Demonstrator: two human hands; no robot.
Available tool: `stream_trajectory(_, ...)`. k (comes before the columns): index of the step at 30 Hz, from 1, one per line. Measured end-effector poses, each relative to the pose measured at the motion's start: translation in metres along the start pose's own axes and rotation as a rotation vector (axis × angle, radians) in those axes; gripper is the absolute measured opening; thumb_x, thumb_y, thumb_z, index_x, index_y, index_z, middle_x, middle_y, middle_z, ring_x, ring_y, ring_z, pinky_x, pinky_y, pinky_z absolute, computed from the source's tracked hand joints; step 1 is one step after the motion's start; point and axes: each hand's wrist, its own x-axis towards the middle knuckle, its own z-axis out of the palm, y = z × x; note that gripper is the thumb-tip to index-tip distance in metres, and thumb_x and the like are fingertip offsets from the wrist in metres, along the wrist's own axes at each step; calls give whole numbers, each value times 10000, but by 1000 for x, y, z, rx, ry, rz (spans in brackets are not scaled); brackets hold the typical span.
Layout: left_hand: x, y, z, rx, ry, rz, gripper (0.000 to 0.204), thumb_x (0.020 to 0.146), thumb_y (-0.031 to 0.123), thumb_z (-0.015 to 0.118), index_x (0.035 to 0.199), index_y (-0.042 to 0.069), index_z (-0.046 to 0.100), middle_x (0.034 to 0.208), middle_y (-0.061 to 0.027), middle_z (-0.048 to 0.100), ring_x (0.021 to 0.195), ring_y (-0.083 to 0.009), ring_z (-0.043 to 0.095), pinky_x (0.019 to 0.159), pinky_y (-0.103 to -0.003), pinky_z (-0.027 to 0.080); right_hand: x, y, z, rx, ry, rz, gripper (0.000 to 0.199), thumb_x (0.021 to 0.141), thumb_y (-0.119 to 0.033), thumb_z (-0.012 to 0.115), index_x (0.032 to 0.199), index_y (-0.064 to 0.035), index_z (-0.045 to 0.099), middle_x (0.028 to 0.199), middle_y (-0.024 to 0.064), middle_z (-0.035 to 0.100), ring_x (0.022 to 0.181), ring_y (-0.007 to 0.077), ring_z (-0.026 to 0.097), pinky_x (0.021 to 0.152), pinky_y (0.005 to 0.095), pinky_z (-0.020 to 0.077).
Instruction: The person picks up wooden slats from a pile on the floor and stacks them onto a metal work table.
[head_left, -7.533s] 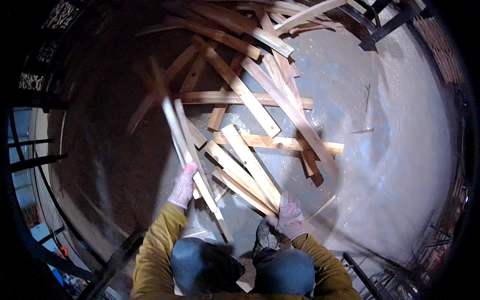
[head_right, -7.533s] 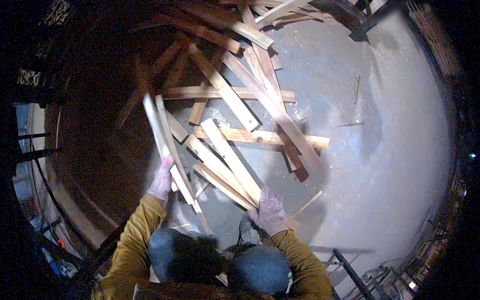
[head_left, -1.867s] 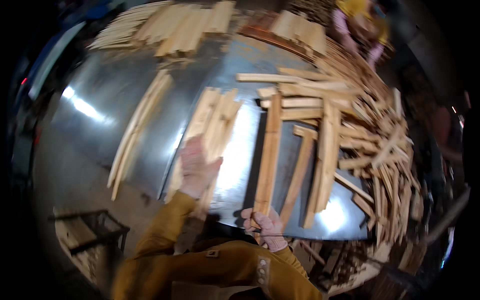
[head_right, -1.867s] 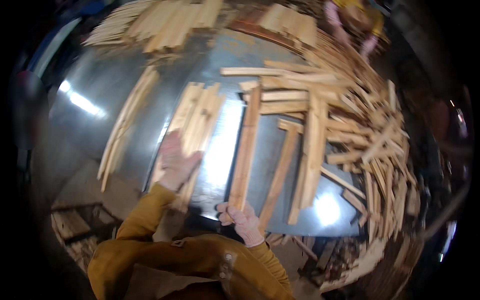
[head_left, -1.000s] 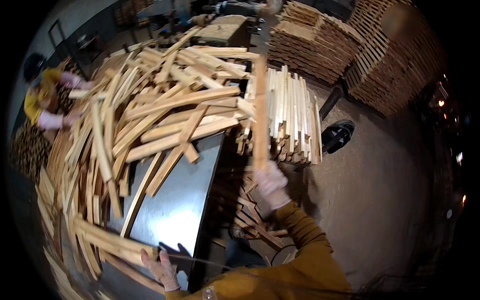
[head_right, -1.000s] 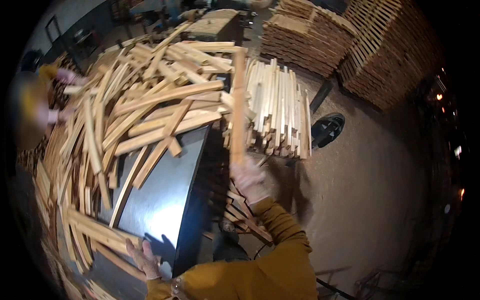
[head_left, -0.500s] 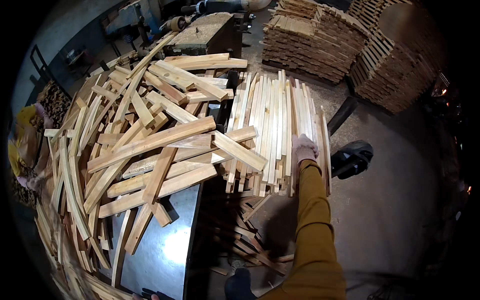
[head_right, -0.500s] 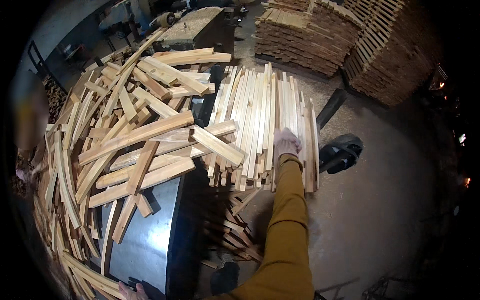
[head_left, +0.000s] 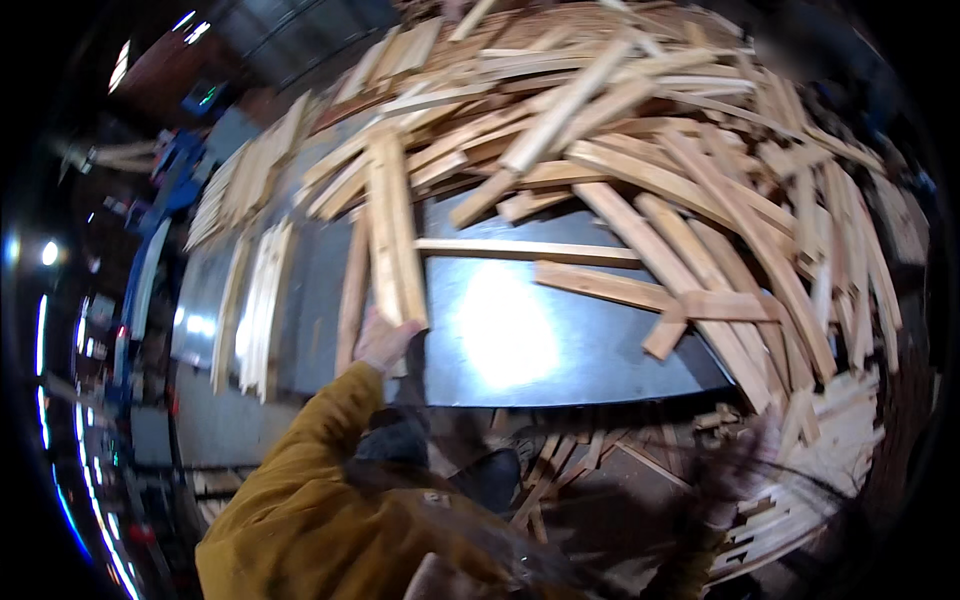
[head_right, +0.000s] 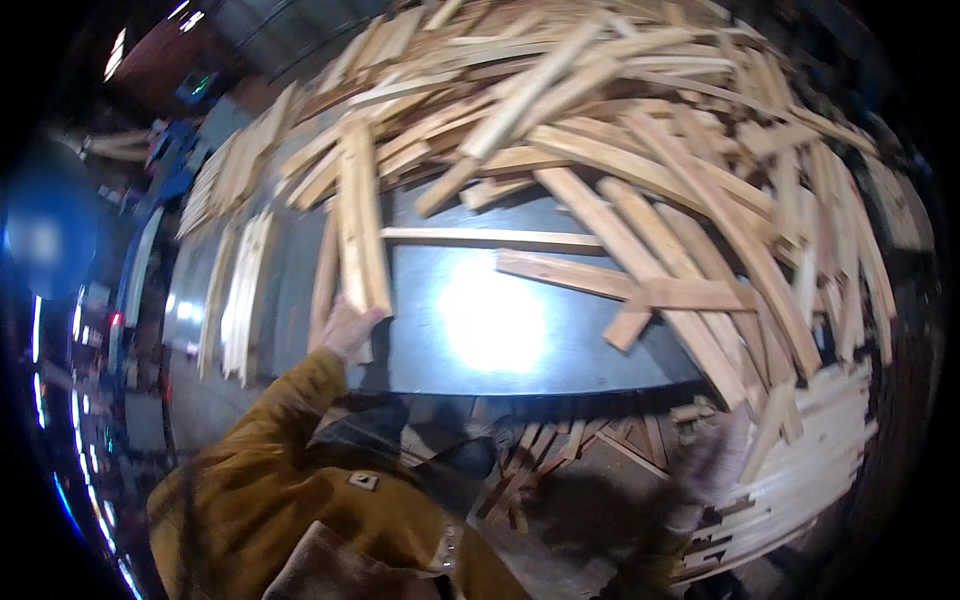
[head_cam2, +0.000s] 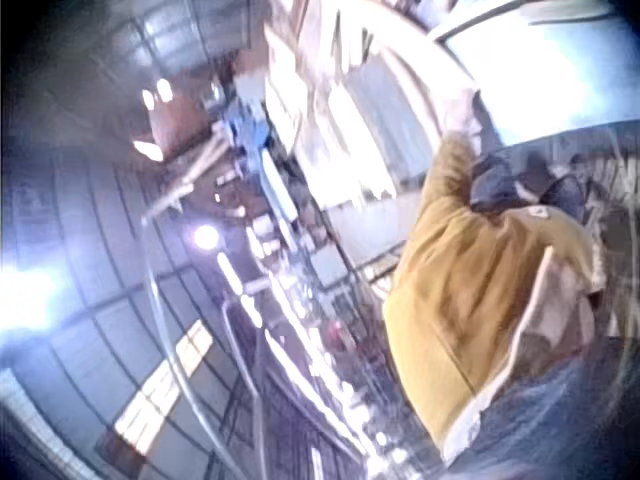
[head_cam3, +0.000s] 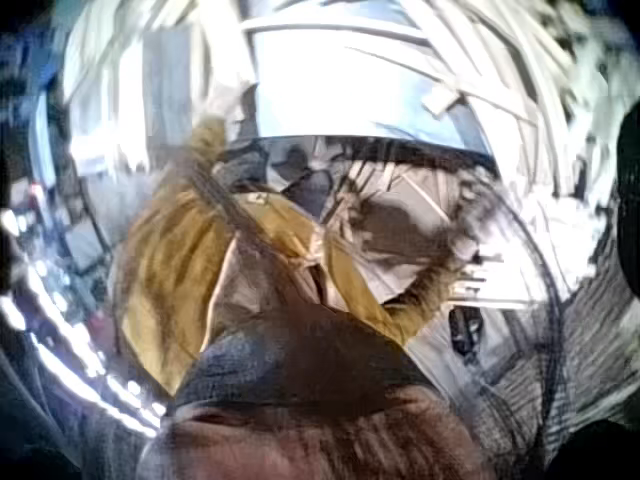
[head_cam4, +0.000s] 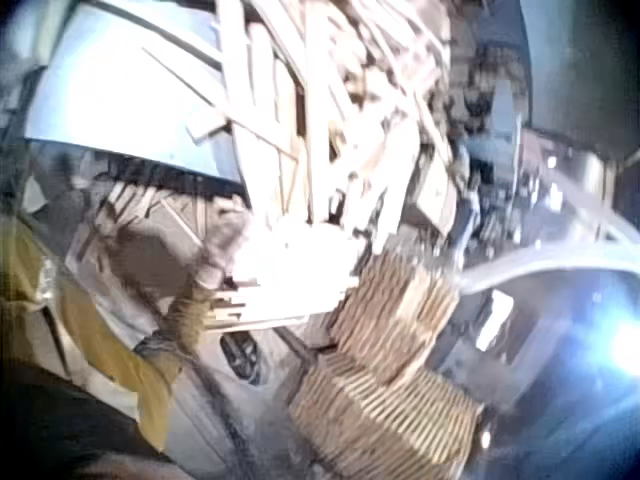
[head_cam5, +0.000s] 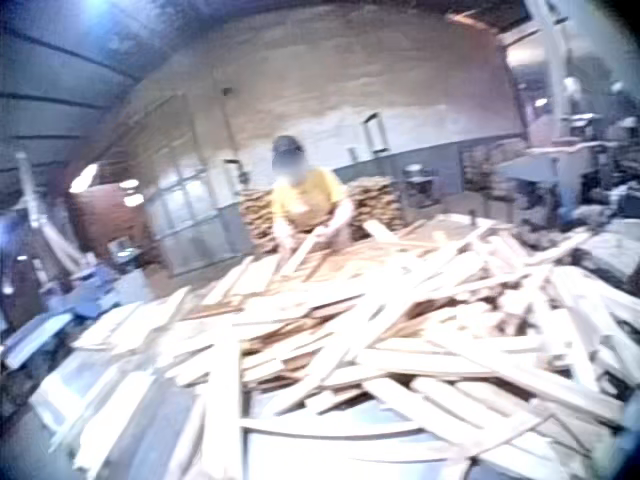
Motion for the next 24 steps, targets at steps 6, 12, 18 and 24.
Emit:
stream_trajectory(6,32,-93,-3,-192,-208,-263,705,743,399,721,1230,-62,501,1062,-219,637,961,-305,639,798,-379,494,-39,-173,153,395,-954,303,447,846,-267,572,1253,-82,572,1012,106,675,945,225,635,857,368,491)
stream_trajectory(12,-17,-74,-12,-1369,-666,-341,444,691,283,783,1049,77,619,960,-56,626,876,-191,580,726,-379,519,-87,-260,263,377,-1184,329,600,879,-292,573,1377,-14,385,1108,199,585,997,306,579,914,372,447)
stream_trajectory(18,-44,-138,-43,-1420,-844,-212,642,803,370,691,1291,23,460,1164,-96,568,1057,-208,557,851,-415,509,-143,-320,247,747,-1226,468,715,832,-348,656,1355,43,365,1179,212,563,1048,270,575,916,385,441)
stream_trajectory(24,-78,-200,-70,-1908,-1139,-52,732,763,312,735,1322,-37,415,1085,-137,566,940,-242,602,849,-411,520,-120,-356,209,843,-1471,853,627,798,-179,665,1319,48,401,1049,154,608,917,204,584,803,319,484)
